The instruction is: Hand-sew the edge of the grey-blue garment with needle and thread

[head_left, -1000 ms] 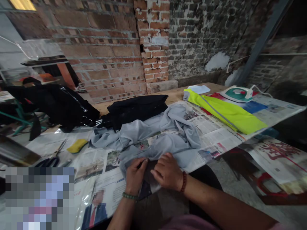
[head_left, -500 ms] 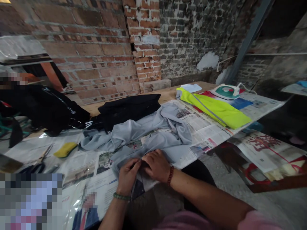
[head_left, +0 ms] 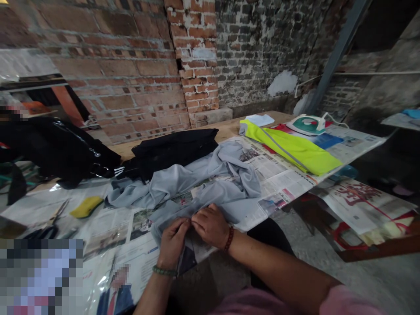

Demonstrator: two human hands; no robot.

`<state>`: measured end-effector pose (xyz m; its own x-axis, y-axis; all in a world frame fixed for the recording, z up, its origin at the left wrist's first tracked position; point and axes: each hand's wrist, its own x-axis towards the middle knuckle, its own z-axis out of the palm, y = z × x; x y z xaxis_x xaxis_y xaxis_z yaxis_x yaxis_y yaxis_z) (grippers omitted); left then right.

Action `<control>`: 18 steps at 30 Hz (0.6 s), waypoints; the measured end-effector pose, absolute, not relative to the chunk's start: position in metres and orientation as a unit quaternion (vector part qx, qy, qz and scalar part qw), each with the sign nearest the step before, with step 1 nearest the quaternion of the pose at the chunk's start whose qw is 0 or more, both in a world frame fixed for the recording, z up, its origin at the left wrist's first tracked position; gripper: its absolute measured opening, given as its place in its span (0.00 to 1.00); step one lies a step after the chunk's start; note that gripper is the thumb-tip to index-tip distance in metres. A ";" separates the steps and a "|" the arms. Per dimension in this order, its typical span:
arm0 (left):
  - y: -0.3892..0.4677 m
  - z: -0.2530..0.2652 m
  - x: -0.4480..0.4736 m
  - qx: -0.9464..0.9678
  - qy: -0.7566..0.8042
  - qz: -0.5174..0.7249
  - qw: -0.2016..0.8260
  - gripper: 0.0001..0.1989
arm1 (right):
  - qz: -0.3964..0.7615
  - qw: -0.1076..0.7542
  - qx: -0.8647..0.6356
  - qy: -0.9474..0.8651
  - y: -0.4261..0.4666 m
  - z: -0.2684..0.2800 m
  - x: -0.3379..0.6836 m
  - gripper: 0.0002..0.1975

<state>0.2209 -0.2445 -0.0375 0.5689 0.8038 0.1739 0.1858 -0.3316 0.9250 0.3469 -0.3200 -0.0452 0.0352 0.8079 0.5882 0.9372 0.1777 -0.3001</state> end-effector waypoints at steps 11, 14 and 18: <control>-0.243 -0.037 0.220 0.753 0.336 0.320 0.467 0.09 | -0.123 0.371 -0.609 -0.690 -0.318 -0.049 0.347 0.06; -0.243 -0.037 0.219 0.751 0.345 0.312 0.469 0.11 | -0.141 0.386 -0.575 -0.708 -0.318 -0.048 0.345 0.07; -0.243 -0.036 0.218 0.755 0.356 0.307 0.457 0.11 | -0.152 0.421 -0.532 -0.719 -0.317 -0.043 0.341 0.09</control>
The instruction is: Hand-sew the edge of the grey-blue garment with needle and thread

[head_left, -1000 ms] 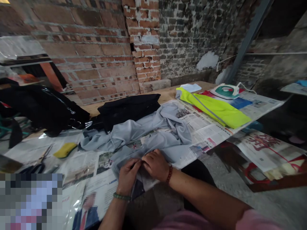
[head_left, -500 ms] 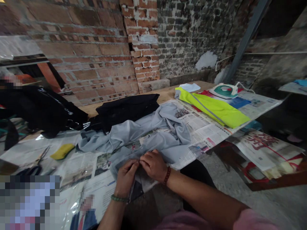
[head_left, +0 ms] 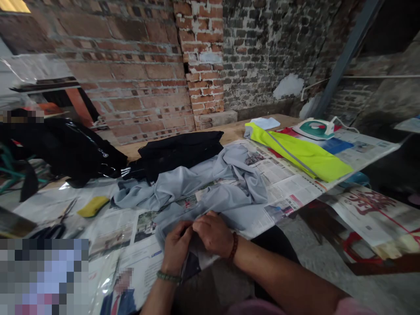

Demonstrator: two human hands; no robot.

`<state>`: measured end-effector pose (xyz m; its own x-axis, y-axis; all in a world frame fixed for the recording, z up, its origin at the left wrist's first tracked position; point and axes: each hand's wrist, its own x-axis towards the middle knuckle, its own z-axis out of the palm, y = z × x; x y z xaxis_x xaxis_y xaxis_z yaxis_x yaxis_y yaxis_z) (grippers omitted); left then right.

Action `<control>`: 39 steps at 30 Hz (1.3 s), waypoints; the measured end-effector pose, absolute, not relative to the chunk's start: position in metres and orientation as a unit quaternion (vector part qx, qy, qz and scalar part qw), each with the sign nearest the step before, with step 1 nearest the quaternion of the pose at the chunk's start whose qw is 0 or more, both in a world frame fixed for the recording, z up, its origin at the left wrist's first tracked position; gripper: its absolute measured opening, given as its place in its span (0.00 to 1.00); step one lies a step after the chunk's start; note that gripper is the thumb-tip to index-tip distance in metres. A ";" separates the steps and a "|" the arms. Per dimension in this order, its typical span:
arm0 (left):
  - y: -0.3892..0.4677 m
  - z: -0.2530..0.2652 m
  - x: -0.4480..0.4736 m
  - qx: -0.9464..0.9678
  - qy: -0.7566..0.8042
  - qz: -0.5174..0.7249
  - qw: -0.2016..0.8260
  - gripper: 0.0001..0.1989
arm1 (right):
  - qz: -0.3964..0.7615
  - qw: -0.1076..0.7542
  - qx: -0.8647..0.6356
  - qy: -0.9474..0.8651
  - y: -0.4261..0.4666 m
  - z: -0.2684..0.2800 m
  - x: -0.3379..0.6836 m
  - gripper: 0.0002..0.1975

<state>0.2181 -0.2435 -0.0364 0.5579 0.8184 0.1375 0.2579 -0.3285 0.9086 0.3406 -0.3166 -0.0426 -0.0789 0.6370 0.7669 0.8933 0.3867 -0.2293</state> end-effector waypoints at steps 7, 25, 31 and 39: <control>-0.244 -0.037 0.218 0.763 0.356 0.306 0.445 0.10 | 0.059 0.510 -0.543 -0.665 -0.315 -0.018 0.337 0.09; -0.246 -0.039 0.220 0.782 0.337 0.319 0.417 0.10 | 0.432 0.658 -0.405 -0.465 -0.287 0.079 0.370 0.05; -0.251 -0.042 0.219 0.770 0.350 0.329 0.420 0.09 | 0.393 0.661 -0.407 -0.494 -0.279 0.110 0.382 0.04; -0.252 -0.044 0.219 0.761 0.339 0.346 0.433 0.08 | 0.364 0.678 -0.397 -0.501 -0.274 0.136 0.394 0.03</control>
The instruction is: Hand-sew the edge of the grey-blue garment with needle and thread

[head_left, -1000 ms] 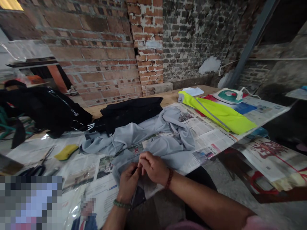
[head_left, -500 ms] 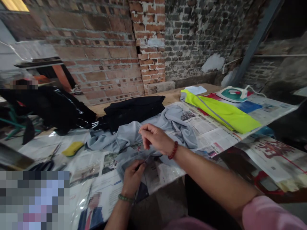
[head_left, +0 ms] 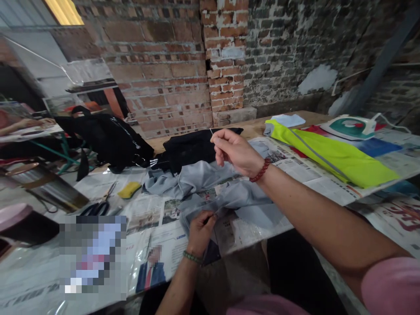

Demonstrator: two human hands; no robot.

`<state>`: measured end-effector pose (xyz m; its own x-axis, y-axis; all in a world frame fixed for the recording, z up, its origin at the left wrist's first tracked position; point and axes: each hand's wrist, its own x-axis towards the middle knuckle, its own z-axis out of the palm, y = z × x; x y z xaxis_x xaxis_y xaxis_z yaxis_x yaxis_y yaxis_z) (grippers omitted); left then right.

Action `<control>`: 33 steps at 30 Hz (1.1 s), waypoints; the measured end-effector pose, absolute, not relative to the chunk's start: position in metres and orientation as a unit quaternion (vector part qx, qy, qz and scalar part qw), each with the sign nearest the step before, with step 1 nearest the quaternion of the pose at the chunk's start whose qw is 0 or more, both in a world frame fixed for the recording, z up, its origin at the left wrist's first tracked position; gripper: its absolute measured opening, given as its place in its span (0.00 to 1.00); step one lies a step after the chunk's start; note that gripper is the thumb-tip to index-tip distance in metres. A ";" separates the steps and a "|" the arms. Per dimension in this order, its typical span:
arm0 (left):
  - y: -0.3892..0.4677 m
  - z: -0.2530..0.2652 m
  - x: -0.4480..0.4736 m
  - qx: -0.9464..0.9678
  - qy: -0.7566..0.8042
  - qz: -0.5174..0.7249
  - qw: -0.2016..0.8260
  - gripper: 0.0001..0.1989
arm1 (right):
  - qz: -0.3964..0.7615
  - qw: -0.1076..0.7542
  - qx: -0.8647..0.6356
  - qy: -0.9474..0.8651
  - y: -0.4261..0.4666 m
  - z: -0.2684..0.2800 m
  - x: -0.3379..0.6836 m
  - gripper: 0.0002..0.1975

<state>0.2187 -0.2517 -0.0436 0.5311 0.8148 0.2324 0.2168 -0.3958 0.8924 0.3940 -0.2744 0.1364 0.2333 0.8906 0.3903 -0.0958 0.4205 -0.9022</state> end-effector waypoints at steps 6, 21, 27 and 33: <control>-0.252 -0.044 0.218 0.765 0.340 0.341 0.426 0.08 | 0.340 0.686 -0.381 -0.518 -0.275 0.155 0.402 0.04; -0.252 -0.046 0.219 0.752 0.346 0.351 0.438 0.08 | 0.379 0.675 -0.401 -0.490 -0.284 0.131 0.397 0.06; -0.253 -0.044 0.220 0.737 0.363 0.356 0.446 0.08 | 0.486 0.648 -0.404 -0.424 -0.315 0.070 0.391 0.10; -0.252 -0.047 0.220 0.746 0.352 0.357 0.439 0.07 | 0.462 0.728 -0.338 -0.378 -0.353 0.065 0.418 0.07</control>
<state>0.2195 -0.2519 -0.0467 0.4976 0.8383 0.2230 0.2112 -0.3664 0.9062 0.4180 -0.3532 0.0651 0.2873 0.9279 0.2378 -0.4166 0.3445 -0.8413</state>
